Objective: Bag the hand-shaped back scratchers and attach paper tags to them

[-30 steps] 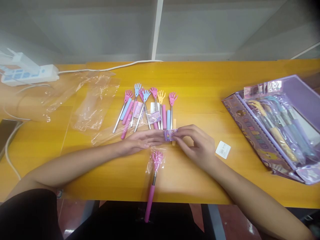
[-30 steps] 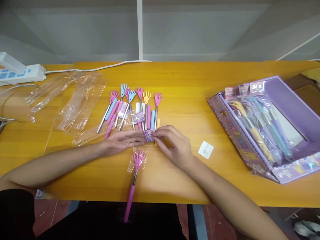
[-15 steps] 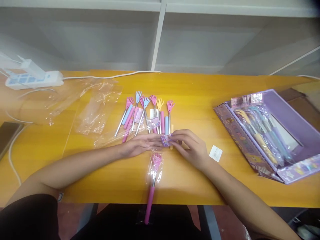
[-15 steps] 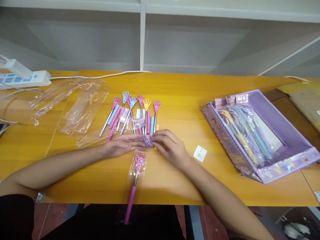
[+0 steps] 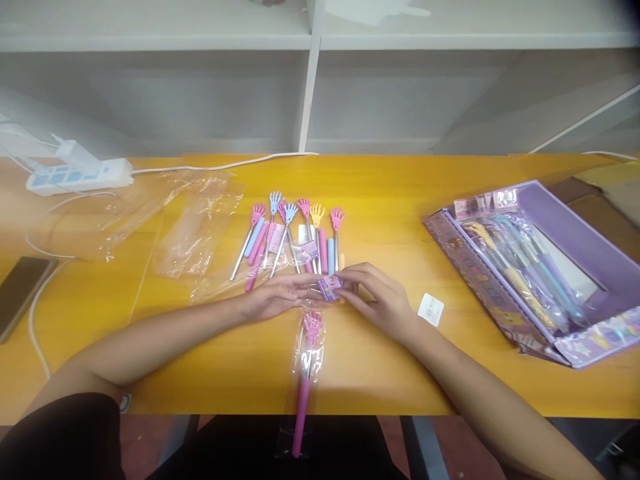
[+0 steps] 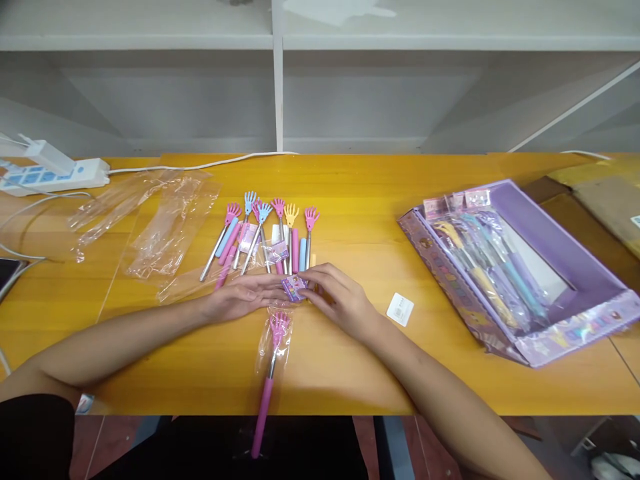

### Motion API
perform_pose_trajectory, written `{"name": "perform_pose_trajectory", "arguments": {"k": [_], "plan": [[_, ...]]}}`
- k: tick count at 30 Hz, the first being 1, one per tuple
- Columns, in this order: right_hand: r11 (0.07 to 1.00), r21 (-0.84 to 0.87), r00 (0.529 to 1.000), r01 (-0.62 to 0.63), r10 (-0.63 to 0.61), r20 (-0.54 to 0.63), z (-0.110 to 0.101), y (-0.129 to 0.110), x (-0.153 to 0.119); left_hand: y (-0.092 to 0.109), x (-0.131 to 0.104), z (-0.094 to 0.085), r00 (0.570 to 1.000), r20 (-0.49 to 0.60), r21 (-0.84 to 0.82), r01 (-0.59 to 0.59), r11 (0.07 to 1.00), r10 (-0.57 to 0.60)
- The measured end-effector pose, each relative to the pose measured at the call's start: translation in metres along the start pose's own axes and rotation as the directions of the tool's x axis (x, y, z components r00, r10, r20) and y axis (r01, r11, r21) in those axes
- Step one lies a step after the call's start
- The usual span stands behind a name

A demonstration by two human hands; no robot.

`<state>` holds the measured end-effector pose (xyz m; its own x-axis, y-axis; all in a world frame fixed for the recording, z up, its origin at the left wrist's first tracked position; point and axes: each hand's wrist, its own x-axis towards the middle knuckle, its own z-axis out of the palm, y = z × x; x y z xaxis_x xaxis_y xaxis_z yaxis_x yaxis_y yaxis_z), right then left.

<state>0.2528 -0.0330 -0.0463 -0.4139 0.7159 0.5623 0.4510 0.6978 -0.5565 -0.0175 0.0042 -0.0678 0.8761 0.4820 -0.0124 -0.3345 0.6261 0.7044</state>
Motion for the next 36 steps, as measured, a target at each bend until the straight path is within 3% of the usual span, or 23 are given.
{"name": "perform_pose_trajectory", "arguments": {"k": [36], "plan": [[0.999, 0.049, 0.999, 0.017, -0.018, 0.037, -0.0032, -0.0069, 0.0005, 0.0050, -0.0045, 0.0032, 1.000, -0.025, 0.105, 0.020, 0.994, -0.017]]}}
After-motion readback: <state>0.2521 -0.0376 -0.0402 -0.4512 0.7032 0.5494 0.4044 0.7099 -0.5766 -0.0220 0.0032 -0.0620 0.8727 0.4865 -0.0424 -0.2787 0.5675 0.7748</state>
